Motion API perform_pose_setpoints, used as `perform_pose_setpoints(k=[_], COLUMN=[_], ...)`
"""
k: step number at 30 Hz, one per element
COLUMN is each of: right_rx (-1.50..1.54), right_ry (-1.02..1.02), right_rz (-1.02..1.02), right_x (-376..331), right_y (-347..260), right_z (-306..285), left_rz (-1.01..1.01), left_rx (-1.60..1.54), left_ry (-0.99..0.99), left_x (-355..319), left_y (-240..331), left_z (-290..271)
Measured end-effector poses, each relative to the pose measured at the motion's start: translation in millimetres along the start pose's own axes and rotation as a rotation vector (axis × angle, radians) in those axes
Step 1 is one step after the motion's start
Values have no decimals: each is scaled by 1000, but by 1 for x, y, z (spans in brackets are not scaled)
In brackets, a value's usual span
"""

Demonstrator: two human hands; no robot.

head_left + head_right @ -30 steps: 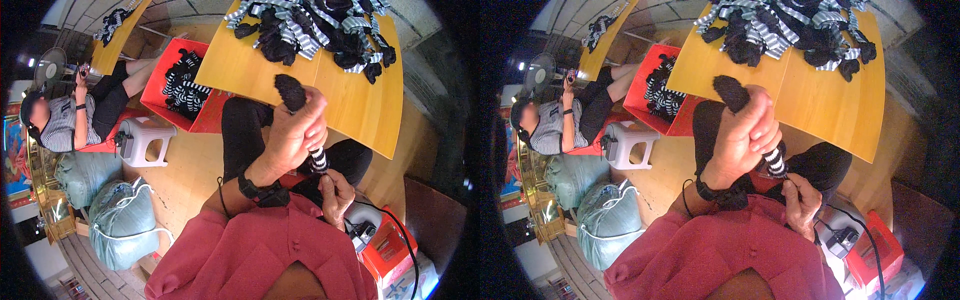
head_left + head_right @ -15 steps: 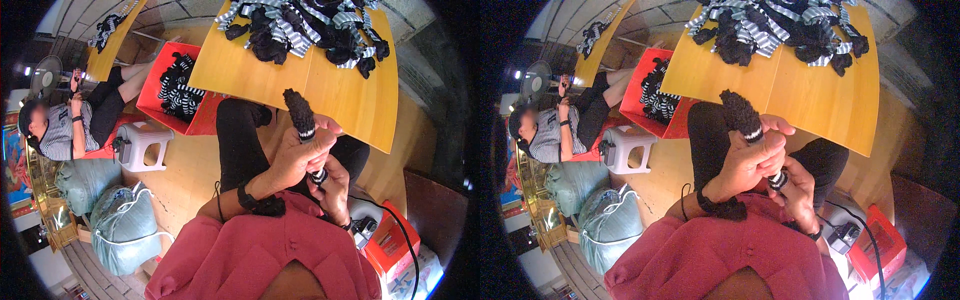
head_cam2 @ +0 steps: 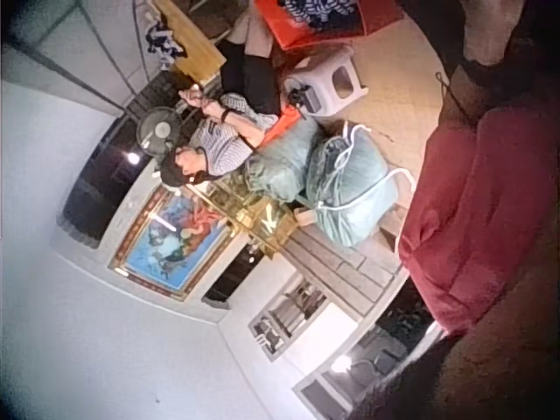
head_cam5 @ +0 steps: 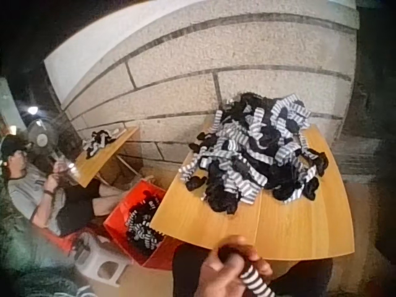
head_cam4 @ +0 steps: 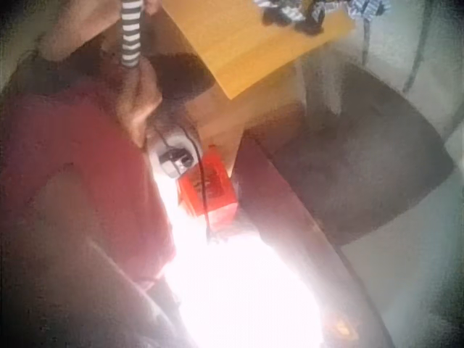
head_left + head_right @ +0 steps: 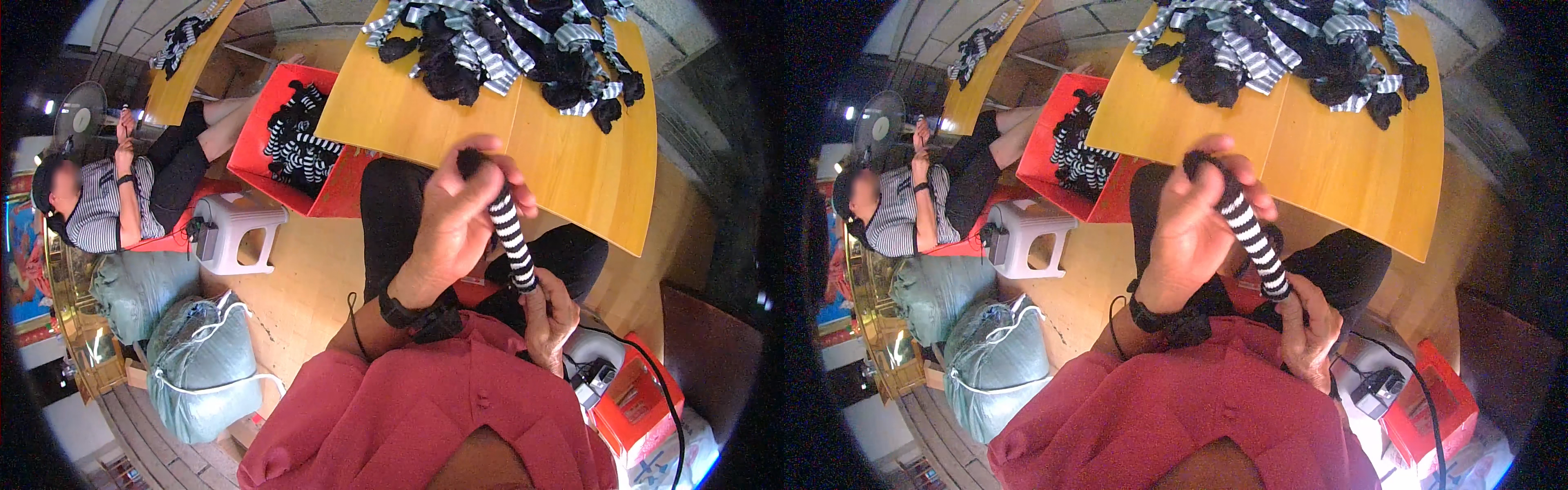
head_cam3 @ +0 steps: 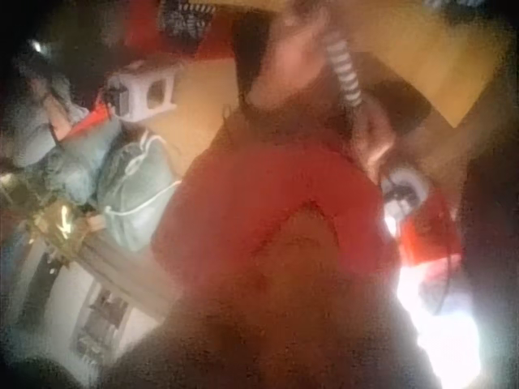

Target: Turning small striped fabric tubes right-side out using a thin metal rod.

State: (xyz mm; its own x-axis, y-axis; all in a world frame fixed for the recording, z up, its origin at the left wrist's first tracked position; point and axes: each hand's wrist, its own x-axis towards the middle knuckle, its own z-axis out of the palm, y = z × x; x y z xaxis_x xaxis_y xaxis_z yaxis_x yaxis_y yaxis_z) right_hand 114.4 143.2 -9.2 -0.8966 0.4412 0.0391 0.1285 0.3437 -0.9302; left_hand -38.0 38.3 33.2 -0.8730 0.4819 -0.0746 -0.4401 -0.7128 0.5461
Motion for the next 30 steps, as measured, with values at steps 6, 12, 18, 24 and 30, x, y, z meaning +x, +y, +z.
perform_pose_setpoints(k=[6,12,18,24,30], right_rx=[-2,-101,-54,16,18], right_ry=[16,97,84,97,119], right_rz=[30,-30,-39,-19,13], right_x=[4,-8,-5,-9,-11], right_y=[-9,8,8,8,8], right_z=[1,-4,-3,-4,-2], left_rz=[-95,20,-25,-49,-39], left_rx=[-67,-336,-266,-295,-244], left_ry=[-151,-192,-255,-316,-382], left_x=[-1,13,2,-4,-8], left_y=[-6,6,-11,-18,-22], left_z=[-25,-28,-25,-19,-13])
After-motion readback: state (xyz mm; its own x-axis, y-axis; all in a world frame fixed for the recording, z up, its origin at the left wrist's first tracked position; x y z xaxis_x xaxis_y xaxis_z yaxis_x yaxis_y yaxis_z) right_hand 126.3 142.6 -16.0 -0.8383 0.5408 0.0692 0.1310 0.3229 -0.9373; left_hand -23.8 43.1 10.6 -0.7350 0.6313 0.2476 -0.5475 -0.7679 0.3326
